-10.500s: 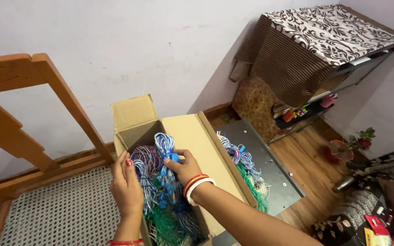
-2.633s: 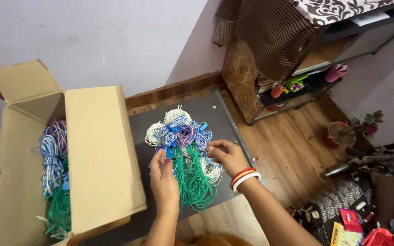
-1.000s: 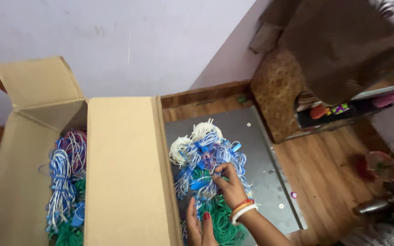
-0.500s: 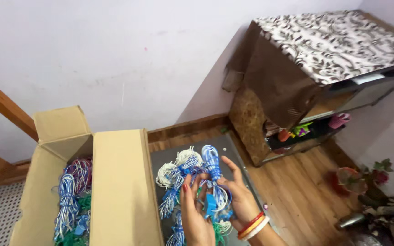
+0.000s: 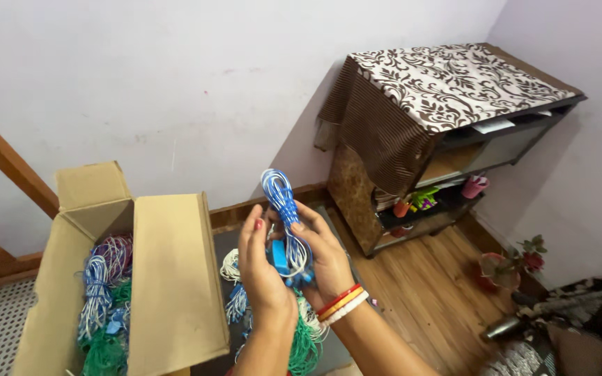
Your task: The person picks up coiled string lights one at a time from a metal tray and a pile beside an open cardboard box, arranges each coil in their hands, and places the coils into the box, which gradually fills with white, green, blue and multicolored light strands.
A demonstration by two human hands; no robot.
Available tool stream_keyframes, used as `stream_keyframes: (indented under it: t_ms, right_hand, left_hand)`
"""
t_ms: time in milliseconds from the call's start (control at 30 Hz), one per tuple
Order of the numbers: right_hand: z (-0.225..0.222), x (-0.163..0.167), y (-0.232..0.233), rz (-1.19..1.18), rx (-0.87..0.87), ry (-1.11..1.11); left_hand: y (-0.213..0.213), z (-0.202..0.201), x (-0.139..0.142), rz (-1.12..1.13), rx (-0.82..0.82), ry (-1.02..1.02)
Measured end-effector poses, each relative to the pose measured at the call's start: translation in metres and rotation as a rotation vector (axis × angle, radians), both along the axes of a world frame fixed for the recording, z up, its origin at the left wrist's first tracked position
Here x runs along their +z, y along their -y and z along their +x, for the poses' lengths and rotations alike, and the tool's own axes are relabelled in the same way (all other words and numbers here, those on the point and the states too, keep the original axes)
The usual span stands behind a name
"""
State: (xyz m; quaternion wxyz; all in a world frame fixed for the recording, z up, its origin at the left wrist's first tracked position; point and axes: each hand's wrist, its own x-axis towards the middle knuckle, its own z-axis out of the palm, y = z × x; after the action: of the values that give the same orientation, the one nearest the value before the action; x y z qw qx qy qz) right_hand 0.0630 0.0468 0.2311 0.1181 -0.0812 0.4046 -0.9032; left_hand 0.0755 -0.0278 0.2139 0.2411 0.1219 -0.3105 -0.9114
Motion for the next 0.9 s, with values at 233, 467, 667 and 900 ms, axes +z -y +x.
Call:
stream_keyframes:
  t_ms: [233,467,667,900]
  right_hand:
    - [0.012,0.023,0.003,-0.070,0.054,-0.052]
    - [0.026,0.036,0.005,-0.097,0.105,-0.115]
    - [0.035,0.044,0.008,-0.095,0.115,-0.103]
    - [0.036,0.045,0.009,-0.119,0.121,-0.112]
  left_hand:
    - [0.008,0.009,0.024,0.017,-0.007,-0.141]
    - [0.016,0.022,0.039,0.017,-0.026,-0.154]
    - [0.018,0.032,0.048,0.004,-0.017,-0.157]
    - [0.020,0.037,0.054,-0.017,-0.015,-0.138]
